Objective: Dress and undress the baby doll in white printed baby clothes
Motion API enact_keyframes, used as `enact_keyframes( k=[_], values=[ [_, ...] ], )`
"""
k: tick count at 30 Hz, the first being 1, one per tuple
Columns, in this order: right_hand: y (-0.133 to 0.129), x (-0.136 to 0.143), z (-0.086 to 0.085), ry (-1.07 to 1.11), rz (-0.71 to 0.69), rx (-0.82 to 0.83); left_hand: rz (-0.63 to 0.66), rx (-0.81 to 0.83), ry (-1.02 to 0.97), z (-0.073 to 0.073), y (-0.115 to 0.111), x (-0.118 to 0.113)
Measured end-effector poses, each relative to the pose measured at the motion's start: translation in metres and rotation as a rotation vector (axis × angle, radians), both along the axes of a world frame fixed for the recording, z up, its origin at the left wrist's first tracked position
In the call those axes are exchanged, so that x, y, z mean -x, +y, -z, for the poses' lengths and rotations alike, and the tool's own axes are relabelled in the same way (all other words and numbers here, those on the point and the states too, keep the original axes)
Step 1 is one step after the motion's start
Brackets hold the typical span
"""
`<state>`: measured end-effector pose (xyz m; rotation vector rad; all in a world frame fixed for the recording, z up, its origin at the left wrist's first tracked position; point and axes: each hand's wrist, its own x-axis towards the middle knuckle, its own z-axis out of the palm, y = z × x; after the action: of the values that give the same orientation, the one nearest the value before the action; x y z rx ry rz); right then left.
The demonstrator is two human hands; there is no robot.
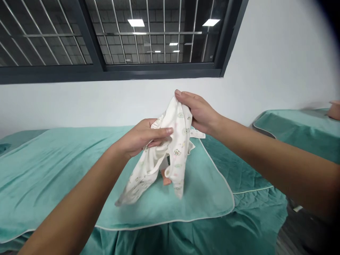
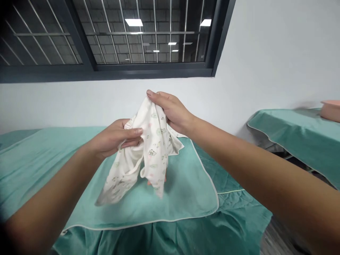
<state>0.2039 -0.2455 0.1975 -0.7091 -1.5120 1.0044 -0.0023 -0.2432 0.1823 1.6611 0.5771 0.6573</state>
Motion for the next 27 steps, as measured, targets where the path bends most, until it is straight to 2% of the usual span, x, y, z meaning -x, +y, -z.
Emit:
enact_keyframes(
  k=[2, 4, 6, 8, 11, 14, 16, 17, 20, 23, 25, 27],
  values=[
    [-0.001, -0.001, 0.012, -0.044, -0.097, 0.092, -0.074, -0.008, -0.127, 0.002, 0.003, -0.003],
    [-0.005, -0.002, 0.024, -0.204, -0.245, 0.206, -0.157, -0.013, -0.228, 0.005, 0.007, -0.007],
    [-0.010, -0.003, 0.034, -0.391, -0.352, 0.285, -0.165, 0.013, -0.211, 0.009, 0.009, -0.011],
    [-0.012, -0.004, 0.041, -0.434, -0.351, 0.292, -0.135, 0.057, -0.174, 0.016, 0.009, -0.013],
    [-0.010, -0.005, 0.047, -0.152, -0.237, 0.224, -0.068, 0.101, -0.149, 0.028, 0.008, -0.010],
    [-0.006, -0.004, 0.052, 0.130, -0.158, 0.202, 0.161, 0.160, 0.021, 0.038, 0.009, -0.002],
    [-0.004, -0.001, 0.058, 0.202, -0.139, 0.259, 0.317, 0.193, 0.146, 0.043, 0.012, 0.002],
    [-0.003, 0.001, 0.063, 0.219, -0.143, 0.300, 0.344, 0.196, 0.177, 0.046, 0.014, 0.003],
    [-0.003, 0.005, 0.081, 0.244, -0.159, 0.399, 0.229, 0.174, 0.113, 0.054, 0.022, 0.002],
    [-0.005, 0.002, 0.099, 0.166, -0.188, 0.444, 0.050, 0.190, -0.117, 0.066, 0.029, 0.000],
    [-0.008, -0.001, 0.109, 0.026, -0.320, 0.472, 0.002, 0.213, -0.219, 0.073, 0.030, -0.002],
    [-0.012, -0.003, 0.114, -0.090, -0.472, 0.488, 0.018, 0.245, -0.227, 0.080, 0.029, -0.003]
  ],
)
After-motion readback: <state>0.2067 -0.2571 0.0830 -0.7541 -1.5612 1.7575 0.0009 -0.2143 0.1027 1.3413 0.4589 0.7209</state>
